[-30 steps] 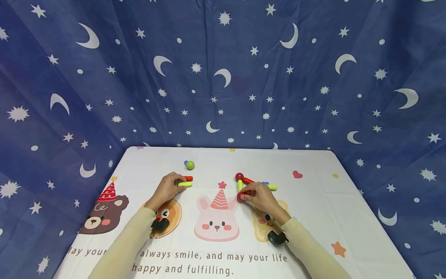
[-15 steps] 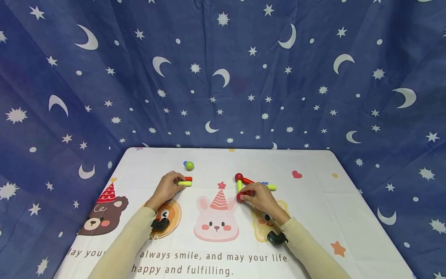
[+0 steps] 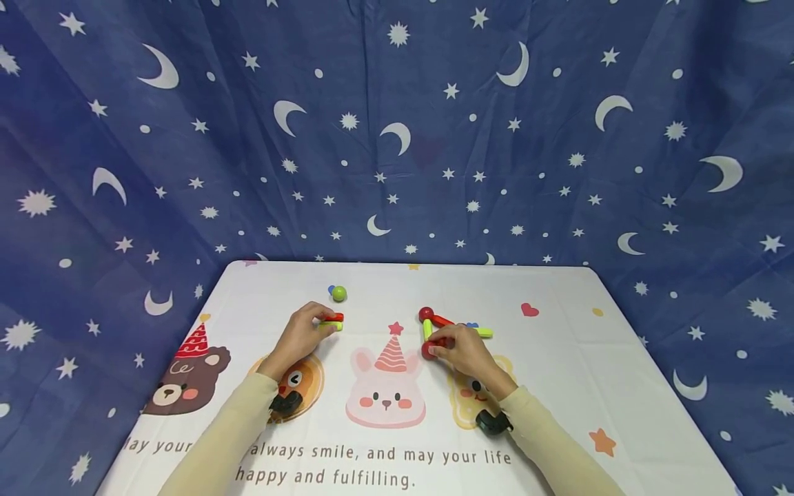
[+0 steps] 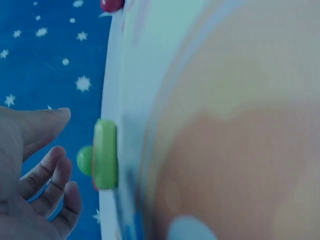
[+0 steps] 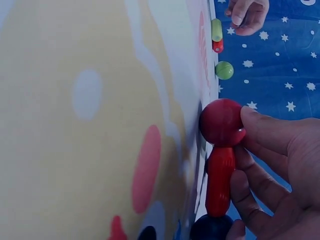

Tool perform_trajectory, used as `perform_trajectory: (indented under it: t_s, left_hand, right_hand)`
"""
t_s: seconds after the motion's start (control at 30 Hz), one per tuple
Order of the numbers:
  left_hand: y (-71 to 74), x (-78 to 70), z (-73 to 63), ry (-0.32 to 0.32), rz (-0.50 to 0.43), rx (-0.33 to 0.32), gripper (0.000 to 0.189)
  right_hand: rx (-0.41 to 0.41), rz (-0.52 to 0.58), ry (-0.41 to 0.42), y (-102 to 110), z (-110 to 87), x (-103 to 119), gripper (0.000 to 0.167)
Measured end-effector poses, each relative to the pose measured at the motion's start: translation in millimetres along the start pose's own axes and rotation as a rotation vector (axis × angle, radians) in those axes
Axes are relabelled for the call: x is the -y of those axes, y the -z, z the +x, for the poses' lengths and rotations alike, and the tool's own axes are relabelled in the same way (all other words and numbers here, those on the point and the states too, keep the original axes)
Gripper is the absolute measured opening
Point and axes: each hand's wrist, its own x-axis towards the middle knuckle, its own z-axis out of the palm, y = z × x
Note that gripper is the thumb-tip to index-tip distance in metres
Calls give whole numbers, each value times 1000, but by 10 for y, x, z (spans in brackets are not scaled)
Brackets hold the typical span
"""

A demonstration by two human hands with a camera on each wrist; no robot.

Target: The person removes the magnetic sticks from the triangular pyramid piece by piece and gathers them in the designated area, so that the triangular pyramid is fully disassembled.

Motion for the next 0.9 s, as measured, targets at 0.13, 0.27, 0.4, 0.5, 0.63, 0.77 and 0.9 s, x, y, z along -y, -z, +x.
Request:
perform_trajectory:
  t_s: [0.13,0.27,0.4,0.5,0.63,0.77,0.9]
  left_hand:
    - [-40,-115,-20,-58,-23,-4,21]
    - [-116,-255,-56,-67,-52,22,23]
    - [-221,-394,-85,-59,-101,62,23]
    - [-307,-489,-96,-55,-127,89,23]
    - [-424,-601,-90,-56,-160,125,24]
    - [-545,-674,-78,-76,-184,150,25]
    - [-670,-726,-71,-100,-202,174,24]
  right_hand:
    - [17,-9,-9,18,3,14,24]
    - [46,-7,-14,47,-6,11,28]
    - [48,-44,-2,91,-8,-12,32]
    - [27,-123,26,112,4,-40,33]
    - [15,-217,64,137,26,-57,33]
    - [34,-245,92,135,54,-61,31]
    - [34,-253,116,124,74,-86,27]
